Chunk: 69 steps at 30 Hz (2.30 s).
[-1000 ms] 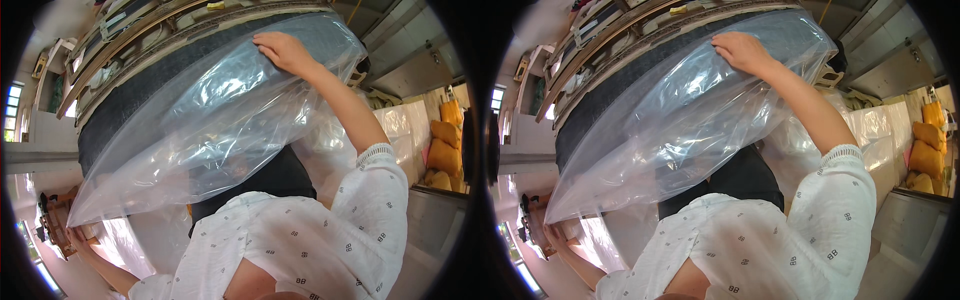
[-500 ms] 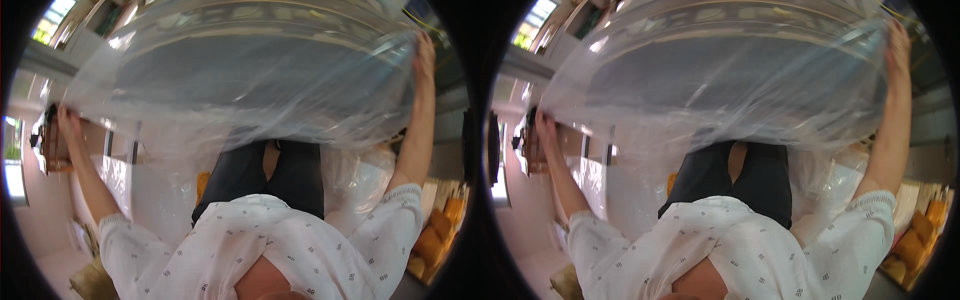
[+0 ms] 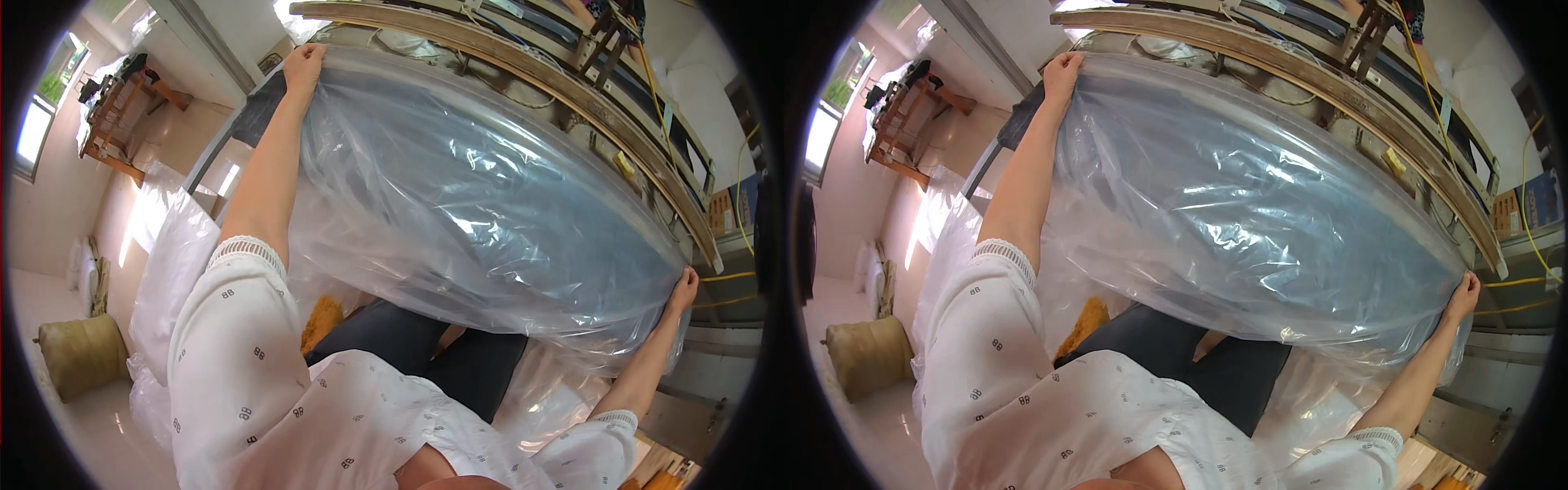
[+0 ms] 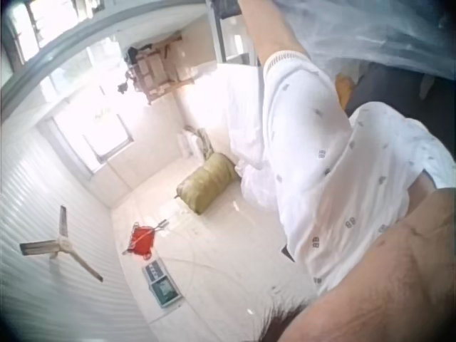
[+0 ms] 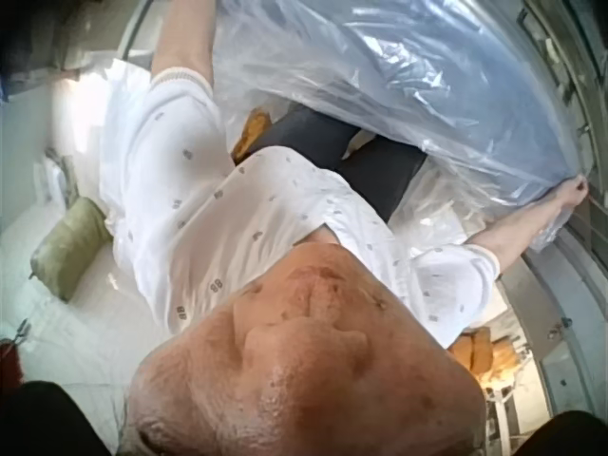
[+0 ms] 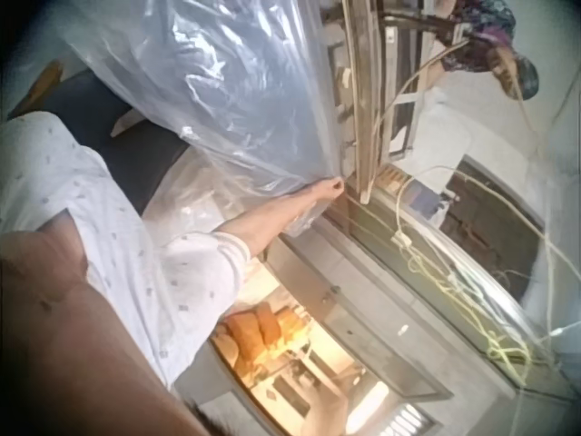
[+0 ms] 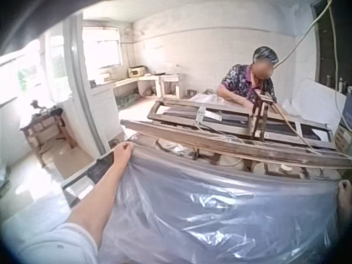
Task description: Wrapping a large gray foam piece in a clear plastic bag.
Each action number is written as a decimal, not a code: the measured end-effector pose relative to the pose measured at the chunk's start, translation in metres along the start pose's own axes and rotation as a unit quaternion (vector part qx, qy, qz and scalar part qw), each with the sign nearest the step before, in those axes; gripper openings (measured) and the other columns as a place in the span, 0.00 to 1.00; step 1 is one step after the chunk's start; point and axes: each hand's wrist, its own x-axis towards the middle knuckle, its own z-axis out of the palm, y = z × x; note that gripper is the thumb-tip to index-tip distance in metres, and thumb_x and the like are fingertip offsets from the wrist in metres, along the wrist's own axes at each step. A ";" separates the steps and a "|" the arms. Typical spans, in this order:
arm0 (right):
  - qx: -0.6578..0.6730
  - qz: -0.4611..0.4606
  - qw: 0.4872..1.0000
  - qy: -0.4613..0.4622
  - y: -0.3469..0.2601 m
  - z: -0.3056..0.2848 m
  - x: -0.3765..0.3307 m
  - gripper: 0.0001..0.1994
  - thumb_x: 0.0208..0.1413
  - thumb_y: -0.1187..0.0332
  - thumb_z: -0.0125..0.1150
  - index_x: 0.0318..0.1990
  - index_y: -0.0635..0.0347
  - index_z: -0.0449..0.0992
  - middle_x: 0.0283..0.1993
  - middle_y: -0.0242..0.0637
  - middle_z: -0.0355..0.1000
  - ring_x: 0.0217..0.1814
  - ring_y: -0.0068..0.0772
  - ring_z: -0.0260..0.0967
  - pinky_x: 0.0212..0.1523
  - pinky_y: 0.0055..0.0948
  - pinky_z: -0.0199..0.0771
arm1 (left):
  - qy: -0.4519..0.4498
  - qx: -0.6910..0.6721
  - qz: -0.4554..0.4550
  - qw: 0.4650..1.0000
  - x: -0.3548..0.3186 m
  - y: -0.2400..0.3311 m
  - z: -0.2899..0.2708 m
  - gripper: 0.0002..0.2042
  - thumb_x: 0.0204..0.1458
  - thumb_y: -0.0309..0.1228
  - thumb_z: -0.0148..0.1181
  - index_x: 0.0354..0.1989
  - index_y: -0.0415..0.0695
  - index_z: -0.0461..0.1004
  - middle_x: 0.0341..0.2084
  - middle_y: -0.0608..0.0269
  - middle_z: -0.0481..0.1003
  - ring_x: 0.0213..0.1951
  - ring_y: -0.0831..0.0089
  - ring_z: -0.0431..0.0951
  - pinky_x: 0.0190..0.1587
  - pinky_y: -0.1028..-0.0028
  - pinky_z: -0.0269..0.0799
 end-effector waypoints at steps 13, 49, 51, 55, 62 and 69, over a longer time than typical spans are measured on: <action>-0.186 -0.035 0.979 0.075 0.013 -0.001 0.019 0.20 0.45 0.57 0.61 0.33 0.69 0.67 0.36 0.45 0.64 0.39 0.39 0.59 0.43 0.33 0.61 | 0.028 0.086 -0.035 0.995 0.007 0.014 0.019 0.19 0.33 0.40 0.65 0.30 0.39 0.72 0.24 0.61 0.73 0.31 0.69 0.73 0.38 0.73 0.66; -0.213 -0.205 0.941 -0.163 -0.155 -0.073 -0.195 0.26 0.52 0.55 0.49 0.55 0.60 0.62 0.58 0.46 0.57 0.61 0.48 0.52 0.58 0.43 0.50 | 0.038 0.554 -0.111 0.824 0.149 -0.105 -0.355 0.29 0.47 0.54 0.47 0.48 0.40 0.70 0.46 0.53 0.71 0.48 0.55 0.69 0.53 0.64 0.61; -0.254 -0.182 0.937 -0.155 -0.168 -0.092 -0.212 0.27 0.53 0.53 0.47 0.56 0.62 0.59 0.60 0.48 0.55 0.62 0.49 0.49 0.59 0.44 0.48 | 0.042 0.552 -0.162 0.817 0.135 -0.107 -0.308 0.27 0.49 0.50 0.48 0.50 0.40 0.68 0.49 0.51 0.68 0.51 0.55 0.67 0.54 0.64 0.60; -0.272 -0.061 0.945 -0.171 -0.172 -0.097 -0.205 0.32 0.56 0.50 0.43 0.58 0.70 0.54 0.62 0.56 0.49 0.65 0.53 0.44 0.61 0.46 0.45 | -0.299 0.293 0.138 0.897 0.025 0.012 -0.123 0.21 0.56 0.34 0.44 0.56 0.37 0.60 0.53 0.50 0.64 0.56 0.61 0.61 0.59 0.69 0.52; -0.335 0.088 0.917 -0.199 -0.126 -0.040 -0.112 0.36 0.54 0.43 0.38 0.60 0.65 0.53 0.66 0.47 0.46 0.68 0.46 0.40 0.63 0.46 0.42 | -0.443 0.010 0.330 0.833 -0.234 0.186 0.031 0.03 0.48 0.22 0.54 0.30 0.38 0.67 0.43 0.53 0.70 0.44 0.63 0.70 0.47 0.72 0.62; -0.307 -0.055 0.934 -0.175 -0.110 -0.023 -0.109 0.32 0.56 0.46 0.37 0.61 0.58 0.53 0.67 0.36 0.46 0.69 0.36 0.39 0.65 0.47 0.37 | -0.395 -0.062 0.139 0.906 -0.260 0.167 -0.011 0.05 0.51 0.23 0.53 0.26 0.42 0.65 0.19 0.74 0.60 0.23 0.87 0.59 0.26 0.87 0.57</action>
